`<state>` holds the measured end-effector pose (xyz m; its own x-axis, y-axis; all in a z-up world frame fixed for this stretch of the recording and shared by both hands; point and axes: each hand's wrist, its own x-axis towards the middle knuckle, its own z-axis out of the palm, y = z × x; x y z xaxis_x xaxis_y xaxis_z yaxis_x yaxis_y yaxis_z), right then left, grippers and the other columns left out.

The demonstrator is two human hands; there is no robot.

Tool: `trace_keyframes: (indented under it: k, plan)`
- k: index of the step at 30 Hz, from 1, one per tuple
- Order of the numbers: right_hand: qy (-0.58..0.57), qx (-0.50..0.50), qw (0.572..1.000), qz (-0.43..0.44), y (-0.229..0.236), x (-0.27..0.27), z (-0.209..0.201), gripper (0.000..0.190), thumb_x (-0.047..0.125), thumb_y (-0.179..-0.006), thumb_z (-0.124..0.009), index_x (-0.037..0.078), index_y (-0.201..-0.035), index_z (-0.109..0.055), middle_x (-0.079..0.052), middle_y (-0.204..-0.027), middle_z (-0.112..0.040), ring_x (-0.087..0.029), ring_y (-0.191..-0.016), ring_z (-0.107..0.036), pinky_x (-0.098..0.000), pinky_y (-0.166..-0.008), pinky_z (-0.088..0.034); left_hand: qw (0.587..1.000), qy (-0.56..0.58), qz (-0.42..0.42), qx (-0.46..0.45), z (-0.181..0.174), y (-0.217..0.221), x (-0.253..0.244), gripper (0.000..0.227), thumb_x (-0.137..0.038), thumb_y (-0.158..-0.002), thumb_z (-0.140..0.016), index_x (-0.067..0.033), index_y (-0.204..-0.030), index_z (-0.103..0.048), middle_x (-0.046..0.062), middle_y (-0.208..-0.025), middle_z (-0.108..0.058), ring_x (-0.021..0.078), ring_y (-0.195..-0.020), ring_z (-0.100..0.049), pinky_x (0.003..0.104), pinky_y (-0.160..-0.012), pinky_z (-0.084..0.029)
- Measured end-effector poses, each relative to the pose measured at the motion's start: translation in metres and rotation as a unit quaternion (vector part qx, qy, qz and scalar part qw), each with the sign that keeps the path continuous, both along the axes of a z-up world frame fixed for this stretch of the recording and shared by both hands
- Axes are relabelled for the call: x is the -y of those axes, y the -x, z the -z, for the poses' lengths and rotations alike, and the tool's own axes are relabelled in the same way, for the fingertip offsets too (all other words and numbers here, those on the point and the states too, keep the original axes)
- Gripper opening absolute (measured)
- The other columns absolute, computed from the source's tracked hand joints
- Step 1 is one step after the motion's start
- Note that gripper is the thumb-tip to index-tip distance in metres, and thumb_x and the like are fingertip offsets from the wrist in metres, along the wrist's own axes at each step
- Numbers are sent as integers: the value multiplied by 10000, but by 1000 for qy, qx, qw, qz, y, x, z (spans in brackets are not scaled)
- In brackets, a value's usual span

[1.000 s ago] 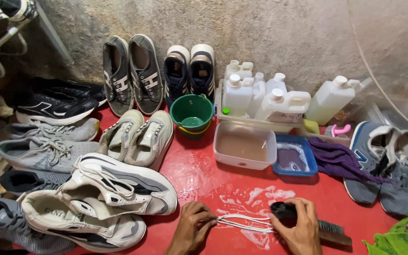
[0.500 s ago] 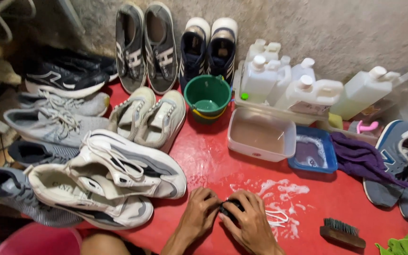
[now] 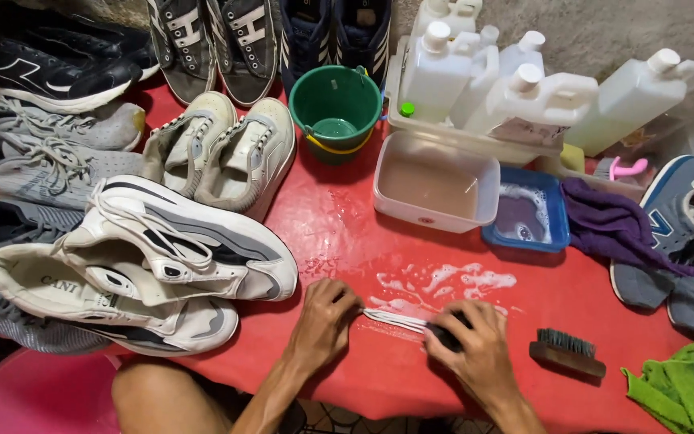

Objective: The person scrubs white shoelaces with a brush and soapy water on a red floor. They repeatedly rub the laces against the floor and use the brush to clean them.

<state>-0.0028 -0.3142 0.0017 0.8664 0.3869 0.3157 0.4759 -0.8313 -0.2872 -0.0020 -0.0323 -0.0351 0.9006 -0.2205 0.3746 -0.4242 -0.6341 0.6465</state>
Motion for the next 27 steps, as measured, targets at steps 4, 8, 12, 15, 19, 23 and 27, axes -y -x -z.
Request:
trace_keyframes:
  k: [4,8,12,15,19,23,27]
  plan:
    - [-86,38,994,-47,-8,-73,-13,177,320,-813,-817,203,-925,-747,25,-1003,-695,-220,-975,-595,-470,-958,-347,1000,-6,0,4,-8,3,1,55,-70,-908,-685,-57,-959,-669,101,-941,-624,279,-848,-544,417,-814,-431]
    - [-32,51,997,-40,0,-59,6,193,366,-774,-814,238,-884,-720,85,-987,-671,-241,-995,-560,-468,-895,-350,1000,-11,-18,-8,-7,4,1,103,-26,-852,-668,-76,-942,-660,81,-944,-627,281,-887,-531,434,-840,-424]
    - [59,54,997,2,7,23,20,247,445,-683,-837,294,-848,-731,114,-995,-696,-240,-1003,-569,-481,-846,-393,1000,-10,-18,-6,-7,3,1,87,-35,-869,-661,-82,-942,-661,75,-942,-624,280,-894,-522,441,-859,-419]
    - [39,-3,999,19,1,30,-15,144,351,-720,-816,279,-786,-710,150,-917,-686,-177,-974,-583,-432,-862,-358,1000,-6,-11,-1,-8,3,0,73,-50,-879,-664,-101,-931,-657,54,-927,-612,276,-886,-524,419,-841,-394]
    - [-51,57,997,-18,-12,-36,-16,150,318,-744,-808,251,-849,-725,101,-936,-718,-214,-1013,-624,-451,-916,-363,1000,-10,-17,-6,-6,5,0,102,-31,-864,-660,-100,-939,-657,62,-954,-632,269,-919,-528,420,-853,-397]
    - [-27,43,995,-91,-9,-74,6,193,373,-833,-755,190,-876,-709,40,-971,-692,-244,-995,-557,-490,-903,-390,1000,-16,-14,1,-11,4,-2,79,-45,-873,-626,-92,-935,-643,77,-945,-616,291,-888,-513,430,-817,-407]
    - [14,51,997,-54,12,4,15,181,360,-742,-802,273,-872,-712,112,-1001,-702,-240,-1048,-583,-465,-913,-359,999,-18,-27,-2,-5,5,1,56,-49,-891,-651,-73,-941,-656,76,-935,-620,278,-900,-514,441,-850,-413]
